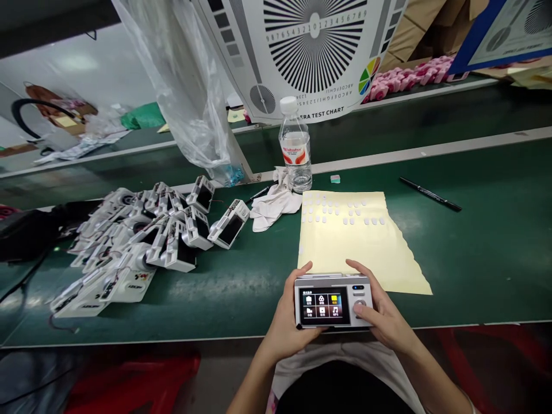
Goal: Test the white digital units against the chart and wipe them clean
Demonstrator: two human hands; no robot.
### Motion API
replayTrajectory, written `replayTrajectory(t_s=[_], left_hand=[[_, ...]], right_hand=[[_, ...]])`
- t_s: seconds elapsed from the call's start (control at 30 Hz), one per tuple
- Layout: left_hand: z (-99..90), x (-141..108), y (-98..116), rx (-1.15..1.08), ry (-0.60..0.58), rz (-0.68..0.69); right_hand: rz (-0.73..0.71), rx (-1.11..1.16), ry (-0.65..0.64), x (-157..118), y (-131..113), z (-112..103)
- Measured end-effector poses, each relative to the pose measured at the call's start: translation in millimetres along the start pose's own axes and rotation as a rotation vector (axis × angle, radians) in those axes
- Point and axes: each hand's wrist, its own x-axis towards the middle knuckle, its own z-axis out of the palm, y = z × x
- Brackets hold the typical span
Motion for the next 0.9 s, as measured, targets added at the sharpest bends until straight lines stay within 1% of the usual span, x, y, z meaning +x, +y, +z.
replayTrajectory(t_s=[0.1,0.27,0.57,0.7,0.83,0.9], left_hand=[[1.4,0.2,0.2,0.044,0.012,-0.006],[2.2,-1.1,0.3,0.064,0.024,0.007],[0.8,-0.6,1.4,0.103,0.021,0.006],[1.3,0.2,2.6,0.103,0.014,-0.003],[1.9,0.8,1.9,0.096,0.024,-0.008],[1.2,1.4,1.1,0.091,0.030,-0.017]], right_hand=[[0.003,0.007,0.023,-0.5,3.7,0.0],[-0.036,-0.080,0.081,-1.7,6.6,-0.6],[-0.066,-0.151,0.044,-1.6,5.4,-3.7],[-0.046,-0.116,0.038,-2.7,5.8,-2.9],[-0.052,-0.124,0.078,-2.8,6.8,-3.5],[-0.044,-0.120,0.051,-1.8,6.4,-5.6]])
